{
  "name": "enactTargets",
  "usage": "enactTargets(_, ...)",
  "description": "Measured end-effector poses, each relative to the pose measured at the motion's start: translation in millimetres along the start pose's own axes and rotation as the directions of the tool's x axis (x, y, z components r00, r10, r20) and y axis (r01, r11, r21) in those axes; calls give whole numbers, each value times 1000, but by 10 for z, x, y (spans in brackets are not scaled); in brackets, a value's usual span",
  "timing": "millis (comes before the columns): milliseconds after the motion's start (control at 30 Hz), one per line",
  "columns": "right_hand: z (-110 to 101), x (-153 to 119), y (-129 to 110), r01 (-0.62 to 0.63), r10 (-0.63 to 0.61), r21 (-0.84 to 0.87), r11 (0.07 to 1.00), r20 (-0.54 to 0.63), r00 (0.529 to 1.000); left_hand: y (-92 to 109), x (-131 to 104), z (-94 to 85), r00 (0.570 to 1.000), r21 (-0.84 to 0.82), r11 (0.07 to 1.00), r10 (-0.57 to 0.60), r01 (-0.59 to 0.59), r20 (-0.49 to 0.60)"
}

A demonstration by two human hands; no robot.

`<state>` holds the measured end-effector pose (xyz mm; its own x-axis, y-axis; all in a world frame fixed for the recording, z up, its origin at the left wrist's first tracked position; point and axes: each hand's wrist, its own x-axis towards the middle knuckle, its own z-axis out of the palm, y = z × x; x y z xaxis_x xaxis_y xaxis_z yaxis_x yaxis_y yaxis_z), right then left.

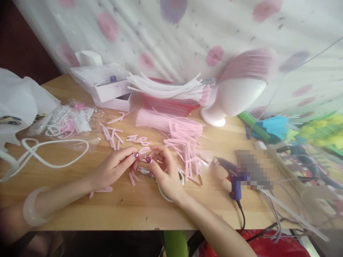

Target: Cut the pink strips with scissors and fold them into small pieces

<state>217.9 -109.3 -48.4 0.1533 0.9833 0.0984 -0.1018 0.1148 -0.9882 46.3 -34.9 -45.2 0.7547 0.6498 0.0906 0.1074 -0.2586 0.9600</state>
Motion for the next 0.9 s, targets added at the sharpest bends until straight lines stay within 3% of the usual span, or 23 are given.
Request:
enactTargets(67, -22, 19, -14, 5, -5, -35, 999, -13, 1000, 2, 9, -35, 992, -209, 974, -66, 88, 109)
enactTargets(167, -41, 43, -23, -25, 25, -43, 999, 13, 1000, -2, 1, -62, 974, -274, 955, -56, 117, 219)
enactTargets(600, 0, 34, -107, -187, 177, 56, 981, 139, 974, -25, 16, -89, 945, -294, 948, -20, 122, 326)
enactTargets(900, 16, 33, -88, -151, 150, 43, 988, 20, 988, -42, 26, -91, 947, -310, 942, -21, 126, 321)
